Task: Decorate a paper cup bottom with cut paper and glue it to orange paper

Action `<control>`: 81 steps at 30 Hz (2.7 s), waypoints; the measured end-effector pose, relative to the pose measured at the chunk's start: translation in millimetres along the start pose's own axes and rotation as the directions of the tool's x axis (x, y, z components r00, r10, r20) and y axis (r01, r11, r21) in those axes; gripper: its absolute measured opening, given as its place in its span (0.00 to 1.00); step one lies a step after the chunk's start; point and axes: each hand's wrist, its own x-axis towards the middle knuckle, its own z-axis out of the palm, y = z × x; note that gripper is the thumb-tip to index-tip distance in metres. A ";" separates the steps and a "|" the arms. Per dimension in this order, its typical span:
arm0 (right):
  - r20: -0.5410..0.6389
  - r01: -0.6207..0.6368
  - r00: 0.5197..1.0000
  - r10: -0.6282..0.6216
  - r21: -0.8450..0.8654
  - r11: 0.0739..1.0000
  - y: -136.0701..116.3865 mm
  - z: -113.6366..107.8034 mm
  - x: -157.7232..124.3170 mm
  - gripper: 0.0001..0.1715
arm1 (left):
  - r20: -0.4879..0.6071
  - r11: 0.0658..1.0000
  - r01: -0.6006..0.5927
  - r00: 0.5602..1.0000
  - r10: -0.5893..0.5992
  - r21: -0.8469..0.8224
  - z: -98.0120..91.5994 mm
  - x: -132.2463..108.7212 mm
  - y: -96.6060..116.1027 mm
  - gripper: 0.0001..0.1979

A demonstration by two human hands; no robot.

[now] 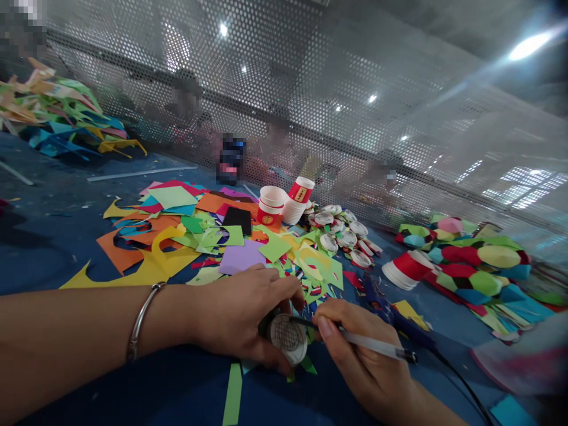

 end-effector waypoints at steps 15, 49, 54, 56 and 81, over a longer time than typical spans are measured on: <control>0.012 0.010 1.000 -0.010 -0.006 1.000 -0.6 0.4 0.1 0.09 | 0.009 1.000 0.014 1.000 -0.014 0.006 -0.7 0.6 1.1 0.31; 0.029 0.027 0.999 -0.027 0.020 0.999 0.1 1.6 0.2 0.09 | 0.015 1.000 0.009 1.000 -0.009 -0.002 -0.8 0.5 0.8 0.30; 0.037 0.039 0.998 -0.040 0.049 0.998 -1.8 1.3 0.6 0.09 | 0.019 1.000 0.017 1.000 -0.017 -0.002 -1.6 0.1 1.5 0.30; 0.033 0.040 0.999 -0.041 0.037 0.999 -1.8 1.6 0.8 0.09 | 0.021 1.000 0.017 1.000 -0.017 0.003 -1.7 0.1 1.6 0.31; 0.042 0.030 0.999 -0.033 0.062 0.998 -3.3 0.8 0.6 0.09 | 0.030 0.999 0.032 0.999 -0.031 -0.019 -1.9 0.7 3.0 0.31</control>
